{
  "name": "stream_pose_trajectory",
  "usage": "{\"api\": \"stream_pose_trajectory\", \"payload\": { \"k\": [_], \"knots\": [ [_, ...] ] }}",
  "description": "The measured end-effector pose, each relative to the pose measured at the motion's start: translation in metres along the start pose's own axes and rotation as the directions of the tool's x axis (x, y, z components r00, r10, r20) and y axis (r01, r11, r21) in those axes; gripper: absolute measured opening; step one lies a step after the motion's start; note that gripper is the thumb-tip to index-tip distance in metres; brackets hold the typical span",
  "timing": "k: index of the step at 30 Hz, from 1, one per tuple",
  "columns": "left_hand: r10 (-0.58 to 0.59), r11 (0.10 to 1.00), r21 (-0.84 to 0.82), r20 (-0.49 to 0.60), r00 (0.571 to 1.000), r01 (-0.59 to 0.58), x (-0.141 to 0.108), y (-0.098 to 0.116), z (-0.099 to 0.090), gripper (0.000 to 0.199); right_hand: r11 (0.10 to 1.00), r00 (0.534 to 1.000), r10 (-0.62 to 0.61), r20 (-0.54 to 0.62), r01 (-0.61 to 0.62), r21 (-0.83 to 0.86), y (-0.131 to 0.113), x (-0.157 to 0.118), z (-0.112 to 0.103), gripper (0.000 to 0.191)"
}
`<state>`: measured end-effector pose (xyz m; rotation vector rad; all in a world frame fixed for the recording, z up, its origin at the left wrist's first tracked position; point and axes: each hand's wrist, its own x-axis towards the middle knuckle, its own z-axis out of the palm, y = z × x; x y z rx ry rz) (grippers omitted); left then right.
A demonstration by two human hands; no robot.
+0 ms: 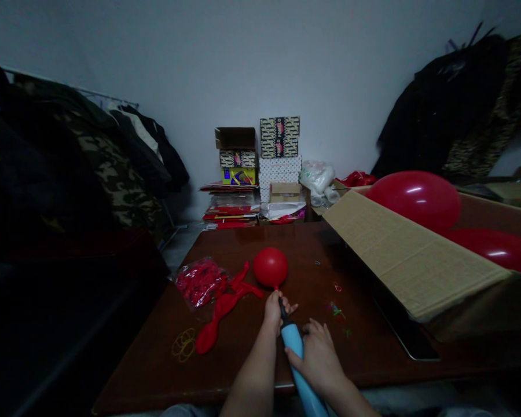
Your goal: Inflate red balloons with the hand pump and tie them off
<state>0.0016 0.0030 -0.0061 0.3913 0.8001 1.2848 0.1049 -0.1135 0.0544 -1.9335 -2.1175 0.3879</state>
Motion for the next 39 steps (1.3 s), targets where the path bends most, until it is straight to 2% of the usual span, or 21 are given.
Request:
{"api": "stream_pose_trajectory", "payload": {
  "k": [4, 10, 13, 15, 17, 19, 21, 23, 25, 28, 30, 32, 36, 39],
  "knots": [
    [0.050, 0.999, 0.006, 0.007, 0.999, -0.050, -0.001, -0.003, 0.000, 0.028, 1.000, 1.000, 0.014, -0.003, -0.014, -0.028, 0.003, -0.007, 0.004, 0.046],
    [0.057, 0.998, 0.000, -0.009, 0.998, -0.057, -0.003, -0.003, 0.001, 0.024, 0.997, 0.997, -0.071, -0.006, 0.071, -0.041, 0.007, -0.031, -0.001, 0.043],
    [0.043, 0.999, -0.007, -0.018, 0.999, -0.043, -0.005, -0.001, 0.002, 0.023, 0.996, 0.995, -0.079, 0.066, 0.081, -0.024, 0.027, -0.053, 0.008, 0.042],
    [0.031, 0.999, -0.014, -0.024, 0.999, -0.031, -0.005, 0.000, 0.004, 0.022, 0.995, 0.977, -0.100, 0.188, 0.100, 0.010, 0.049, -0.067, 0.018, 0.037],
    [0.018, 1.000, -0.025, -0.036, 0.999, -0.019, -0.006, 0.001, 0.005, 0.020, 0.996, 0.950, -0.081, 0.301, 0.064, 0.068, 0.071, -0.078, 0.027, 0.031],
    [0.008, 0.999, -0.034, -0.049, 0.999, -0.010, -0.007, 0.002, 0.006, 0.021, 0.994, 0.950, -0.029, 0.312, -0.004, 0.105, 0.085, -0.084, 0.030, 0.036],
    [0.002, 0.999, -0.044, -0.058, 0.998, -0.005, -0.008, 0.003, 0.007, 0.022, 0.992, 0.948, -0.033, 0.316, -0.007, 0.125, 0.089, -0.086, 0.026, 0.034],
    [-0.006, 0.998, -0.056, -0.062, 0.998, 0.003, -0.008, 0.004, 0.007, 0.022, 0.991, 0.942, -0.076, 0.328, 0.036, 0.128, 0.081, -0.084, 0.016, 0.028],
    [-0.017, 0.998, -0.064, -0.058, 0.998, 0.014, -0.008, 0.005, 0.006, 0.022, 0.992, 0.941, -0.094, 0.324, 0.060, 0.113, 0.067, -0.081, 0.005, 0.031],
    [-0.025, 0.997, -0.068, -0.046, 0.999, 0.021, -0.008, 0.005, 0.006, 0.023, 0.995, 0.964, -0.080, 0.253, 0.063, 0.073, 0.044, -0.070, -0.008, 0.045],
    [-0.020, 0.998, -0.068, -0.044, 0.999, 0.017, -0.008, 0.005, 0.006, 0.025, 0.998, 0.982, -0.049, 0.183, 0.041, 0.044, 0.030, -0.058, -0.013, 0.047],
    [-0.017, 0.998, -0.067, -0.047, 0.999, 0.014, -0.007, 0.004, 0.005, 0.026, 1.000, 0.990, -0.009, 0.144, 0.007, 0.016, 0.018, -0.042, -0.016, 0.046],
    [-0.025, 0.996, -0.084, -0.031, 0.999, 0.022, -0.004, 0.004, 0.002, 0.027, 0.999, 0.998, -0.029, 0.061, 0.028, 0.018, 0.001, -0.007, -0.017, 0.048],
    [-0.027, 0.996, -0.084, -0.017, 0.999, 0.026, -0.002, 0.004, 0.000, 0.028, 0.999, 0.999, -0.030, 0.020, 0.030, 0.023, -0.003, 0.007, -0.012, 0.047]
  ]
}}
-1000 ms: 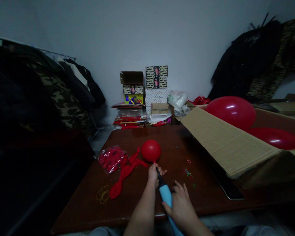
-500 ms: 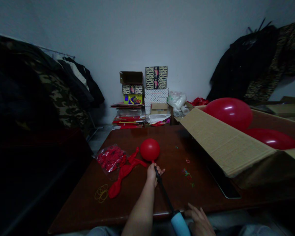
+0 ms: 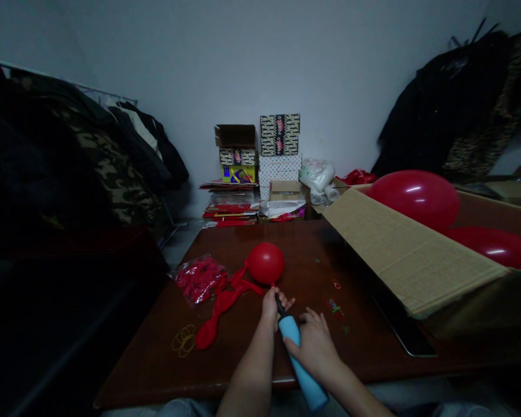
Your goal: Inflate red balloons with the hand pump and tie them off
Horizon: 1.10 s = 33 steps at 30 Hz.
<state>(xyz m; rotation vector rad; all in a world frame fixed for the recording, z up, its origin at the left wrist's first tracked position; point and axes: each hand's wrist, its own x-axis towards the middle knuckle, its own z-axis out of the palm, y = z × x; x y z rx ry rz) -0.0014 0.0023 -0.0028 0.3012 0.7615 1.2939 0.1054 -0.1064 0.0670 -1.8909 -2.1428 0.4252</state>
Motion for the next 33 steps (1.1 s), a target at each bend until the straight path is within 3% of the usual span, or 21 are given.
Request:
{"api": "stream_pose_trajectory", "payload": {
  "k": [6, 12, 18, 22, 28, 33],
  "knots": [
    [0.023, 1.000, 0.017, 0.027, 0.999, -0.024, 0.000, -0.003, -0.001, 0.026, 0.999, 1.000, 0.018, 0.000, -0.018, -0.030, 0.003, -0.008, 0.008, 0.048],
    [0.030, 0.999, 0.030, 0.003, 1.000, -0.030, -0.006, -0.002, 0.002, 0.025, 1.000, 0.998, 0.018, 0.060, -0.017, -0.007, 0.011, -0.038, 0.010, 0.046],
    [0.024, 0.999, 0.044, -0.002, 1.000, -0.024, -0.007, -0.001, 0.005, 0.025, 0.997, 0.970, -0.049, 0.237, 0.034, 0.067, 0.058, -0.081, 0.028, 0.040],
    [0.013, 0.999, 0.034, -0.005, 1.000, -0.013, -0.007, -0.001, 0.005, 0.022, 0.988, 0.936, -0.012, 0.351, -0.043, 0.149, 0.080, -0.095, 0.032, 0.029],
    [-0.020, 1.000, -0.005, -0.036, 0.999, 0.020, -0.008, 0.004, 0.007, 0.022, 0.996, 0.966, -0.064, 0.251, 0.045, 0.080, 0.056, -0.089, 0.009, 0.039],
    [-0.016, 1.000, -0.003, -0.030, 0.999, 0.016, -0.007, 0.004, 0.006, 0.023, 1.000, 0.991, -0.002, 0.132, -0.002, 0.030, 0.027, -0.061, -0.002, 0.044]
  ]
}}
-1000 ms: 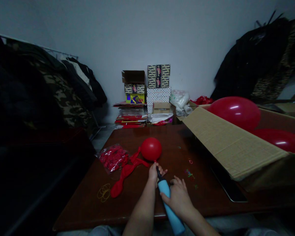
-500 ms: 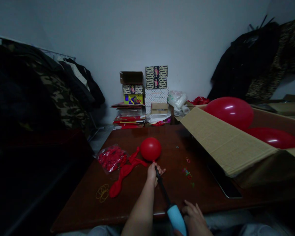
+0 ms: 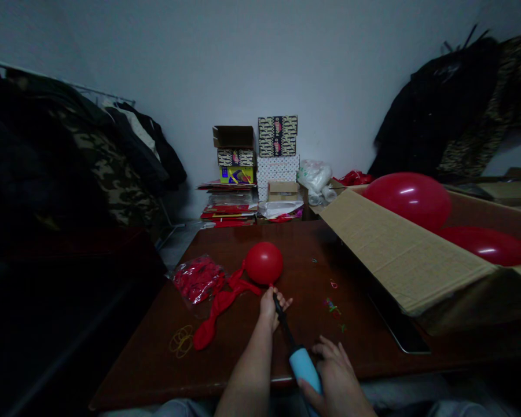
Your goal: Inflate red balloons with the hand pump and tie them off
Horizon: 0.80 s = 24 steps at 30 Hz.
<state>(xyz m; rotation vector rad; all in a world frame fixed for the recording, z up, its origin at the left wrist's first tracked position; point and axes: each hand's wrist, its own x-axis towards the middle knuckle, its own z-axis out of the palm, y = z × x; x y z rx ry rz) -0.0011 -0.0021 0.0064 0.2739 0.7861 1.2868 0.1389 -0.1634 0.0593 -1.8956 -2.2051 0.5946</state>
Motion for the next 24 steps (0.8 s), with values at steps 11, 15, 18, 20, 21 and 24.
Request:
{"api": "stream_pose_trajectory", "payload": {
  "k": [11, 15, 18, 20, 21, 24],
  "knots": [
    [0.019, 0.994, 0.105, 0.075, 0.997, -0.027, 0.010, -0.006, -0.007, 0.026, 0.998, 0.983, 0.019, -0.183, -0.030, -0.061, -0.026, 0.057, 0.011, 0.046],
    [0.073, 0.992, 0.099, 0.072, 0.995, -0.081, 0.009, -0.009, -0.006, 0.025, 0.997, 0.984, 0.033, -0.178, -0.046, -0.067, -0.023, 0.051, 0.012, 0.047],
    [0.083, 0.992, 0.089, 0.059, 0.995, -0.088, 0.008, -0.010, -0.005, 0.024, 0.999, 0.986, 0.022, -0.164, -0.029, -0.042, -0.022, 0.045, 0.011, 0.046],
    [0.078, 0.994, 0.074, 0.047, 0.996, -0.081, 0.007, -0.010, -0.005, 0.023, 1.000, 0.987, 0.009, -0.160, -0.013, -0.027, -0.020, 0.038, 0.012, 0.044],
    [0.073, 0.995, 0.066, 0.042, 0.996, -0.075, 0.007, -0.009, -0.004, 0.022, 1.000, 0.988, 0.001, -0.152, -0.004, -0.021, -0.018, 0.032, 0.012, 0.043],
    [0.056, 0.997, 0.050, 0.031, 0.998, -0.057, 0.005, -0.007, -0.003, 0.020, 1.000, 0.997, -0.016, -0.073, 0.016, -0.008, -0.001, 0.012, 0.016, 0.044]
  ]
}}
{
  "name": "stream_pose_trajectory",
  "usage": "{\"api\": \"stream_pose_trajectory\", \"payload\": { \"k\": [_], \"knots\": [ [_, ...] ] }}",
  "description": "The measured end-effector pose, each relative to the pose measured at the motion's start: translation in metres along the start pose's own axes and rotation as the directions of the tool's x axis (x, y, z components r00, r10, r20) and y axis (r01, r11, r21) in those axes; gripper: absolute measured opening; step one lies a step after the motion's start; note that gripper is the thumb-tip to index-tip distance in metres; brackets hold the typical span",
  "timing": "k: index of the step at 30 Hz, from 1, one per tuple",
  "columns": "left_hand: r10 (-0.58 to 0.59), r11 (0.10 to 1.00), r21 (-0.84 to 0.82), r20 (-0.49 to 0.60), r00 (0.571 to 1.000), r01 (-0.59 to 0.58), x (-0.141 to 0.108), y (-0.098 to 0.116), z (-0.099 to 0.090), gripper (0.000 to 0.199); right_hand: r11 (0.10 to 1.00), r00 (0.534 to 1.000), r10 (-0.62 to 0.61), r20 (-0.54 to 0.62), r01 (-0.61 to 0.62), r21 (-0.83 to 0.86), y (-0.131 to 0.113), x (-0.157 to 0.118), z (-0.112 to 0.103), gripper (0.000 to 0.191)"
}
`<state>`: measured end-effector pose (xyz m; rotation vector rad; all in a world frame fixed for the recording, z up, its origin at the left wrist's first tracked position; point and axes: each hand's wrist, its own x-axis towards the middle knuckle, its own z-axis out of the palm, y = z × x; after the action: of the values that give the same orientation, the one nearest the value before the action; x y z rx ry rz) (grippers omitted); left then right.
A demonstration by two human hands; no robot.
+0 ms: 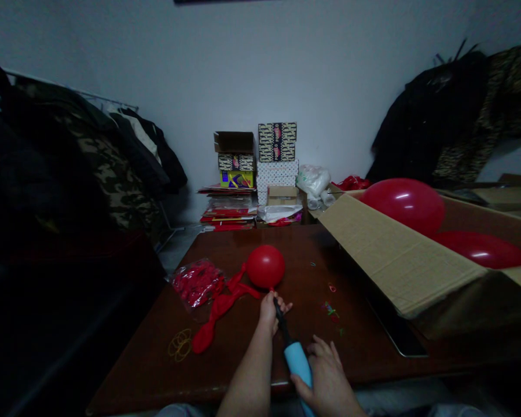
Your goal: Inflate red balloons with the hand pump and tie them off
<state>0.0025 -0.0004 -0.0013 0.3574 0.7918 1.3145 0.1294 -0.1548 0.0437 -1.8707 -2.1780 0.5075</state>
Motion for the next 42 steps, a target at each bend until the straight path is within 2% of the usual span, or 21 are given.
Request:
{"api": "stream_pose_trajectory", "payload": {
  "k": [3, 5, 8, 10, 13, 15, 18, 22, 25, 28, 32, 37, 42],
  "knots": [
    [-0.007, 1.000, -0.016, -0.012, 1.000, 0.006, -0.002, 0.002, 0.002, 0.019, 0.999, 0.992, -0.041, 0.117, 0.039, 0.018, 0.027, -0.022, 0.005, 0.046],
    [-0.006, 1.000, -0.029, -0.022, 1.000, 0.005, -0.003, 0.002, 0.002, 0.020, 0.998, 0.978, -0.051, 0.203, 0.042, 0.048, 0.044, -0.033, 0.010, 0.038],
    [-0.009, 0.999, -0.040, -0.028, 1.000, 0.008, -0.003, 0.002, 0.002, 0.020, 0.994, 0.983, 0.023, 0.182, -0.041, 0.098, 0.056, -0.042, 0.014, 0.034],
    [-0.011, 0.999, -0.042, -0.028, 1.000, 0.010, -0.003, 0.002, 0.002, 0.019, 0.993, 0.983, 0.031, 0.183, -0.051, 0.106, 0.053, -0.042, 0.011, 0.033],
    [-0.020, 0.999, -0.043, -0.018, 1.000, 0.019, -0.001, 0.001, 0.000, 0.020, 0.996, 0.973, -0.041, 0.228, 0.021, 0.087, 0.039, -0.037, 0.001, 0.027],
    [-0.024, 0.999, -0.033, -0.016, 1.000, 0.023, -0.001, 0.000, -0.001, 0.022, 0.997, 0.974, -0.047, 0.223, 0.030, 0.077, 0.027, -0.031, -0.006, 0.036],
    [-0.020, 1.000, -0.018, -0.010, 1.000, 0.020, 0.000, -0.001, -0.002, 0.022, 0.998, 0.988, -0.008, 0.154, -0.001, 0.056, 0.011, -0.017, -0.012, 0.047],
    [-0.019, 1.000, -0.015, 0.017, 1.000, 0.019, 0.000, 0.000, -0.003, 0.023, 0.999, 1.000, 0.023, 0.004, -0.023, 0.030, -0.009, 0.015, -0.015, 0.044],
    [-0.037, 0.999, -0.008, 0.013, 0.999, 0.037, 0.003, 0.000, -0.004, 0.024, 0.999, 0.998, 0.042, -0.047, -0.041, 0.025, -0.017, 0.039, -0.013, 0.042],
    [-0.047, 0.999, -0.006, 0.007, 0.999, 0.047, 0.006, 0.000, -0.005, 0.025, 0.998, 0.995, 0.067, -0.079, -0.067, -0.001, -0.020, 0.050, -0.008, 0.042],
    [0.001, 1.000, 0.008, 0.017, 1.000, -0.001, 0.006, -0.003, -0.004, 0.028, 0.996, 0.993, 0.071, -0.097, -0.076, -0.048, -0.019, 0.045, -0.003, 0.046],
    [0.048, 0.999, 0.021, 0.013, 0.999, -0.048, 0.003, -0.006, -0.003, 0.026, 0.998, 0.996, 0.024, -0.082, -0.029, -0.064, -0.019, 0.027, -0.008, 0.043],
    [0.033, 0.999, -0.012, -0.009, 0.999, -0.034, 0.000, -0.003, -0.001, 0.023, 0.998, 1.000, 0.012, -0.005, -0.012, -0.058, 0.004, -0.006, -0.003, 0.045]
  ]
}}
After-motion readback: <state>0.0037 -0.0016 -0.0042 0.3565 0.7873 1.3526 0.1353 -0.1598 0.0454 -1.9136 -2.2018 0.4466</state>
